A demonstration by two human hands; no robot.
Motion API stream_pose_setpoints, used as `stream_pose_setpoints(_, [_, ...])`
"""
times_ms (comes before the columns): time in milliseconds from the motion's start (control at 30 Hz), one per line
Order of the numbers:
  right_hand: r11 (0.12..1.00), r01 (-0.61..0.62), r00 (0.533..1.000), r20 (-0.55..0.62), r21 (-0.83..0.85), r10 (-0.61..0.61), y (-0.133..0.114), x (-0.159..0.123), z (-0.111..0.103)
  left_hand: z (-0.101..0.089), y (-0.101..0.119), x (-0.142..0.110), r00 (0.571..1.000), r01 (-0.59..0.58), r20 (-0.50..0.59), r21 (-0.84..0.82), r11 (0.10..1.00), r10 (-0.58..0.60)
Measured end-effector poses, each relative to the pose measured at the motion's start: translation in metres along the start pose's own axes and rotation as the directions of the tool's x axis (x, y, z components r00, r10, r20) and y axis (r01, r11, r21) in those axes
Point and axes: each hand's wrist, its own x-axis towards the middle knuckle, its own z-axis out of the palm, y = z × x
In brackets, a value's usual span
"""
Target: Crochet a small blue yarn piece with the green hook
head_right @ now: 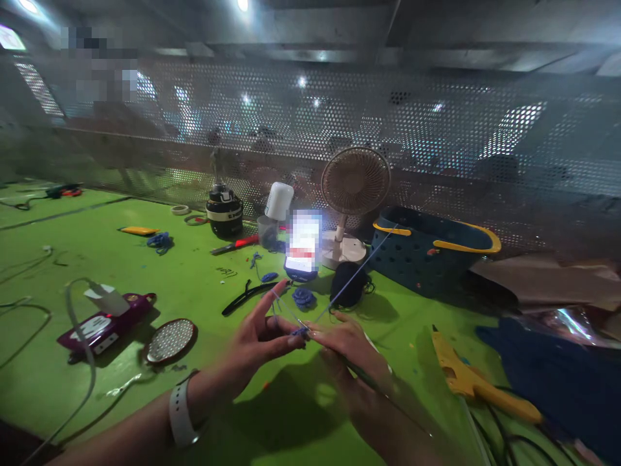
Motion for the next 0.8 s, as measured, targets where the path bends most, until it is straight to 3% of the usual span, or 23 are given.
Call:
stream_pose_setpoints(433, [1.000,0.029,0.999,-0.025,-0.008,-0.030,-0.004,0.005,-0.001,0.001,0.004,0.000,0.998,-0.053,-0.020,0.026,0.998,0.054])
stream_pose_setpoints(633, [0.992,0.043,0.998,-0.036,-0.121,-0.048,-0.007,0.010,-0.005,0.004,0.006,0.001,0.995,-0.081,-0.054,0.062,0.995,0.084])
stream_pose_setpoints(733, [0.948,0.198,0.980,0.058,-0.249,-0.189,-0.003,0.008,-0.010,0.003,0.005,0.000,0.994,-0.090,-0.052,0.090,0.992,0.095])
stream_pose_setpoints(800, [0.865,0.358,0.932,0.189,-0.351,-0.309,0.000,0.007,-0.013,0.003,0.004,0.000,0.993,-0.099,-0.047,0.106,0.989,0.104])
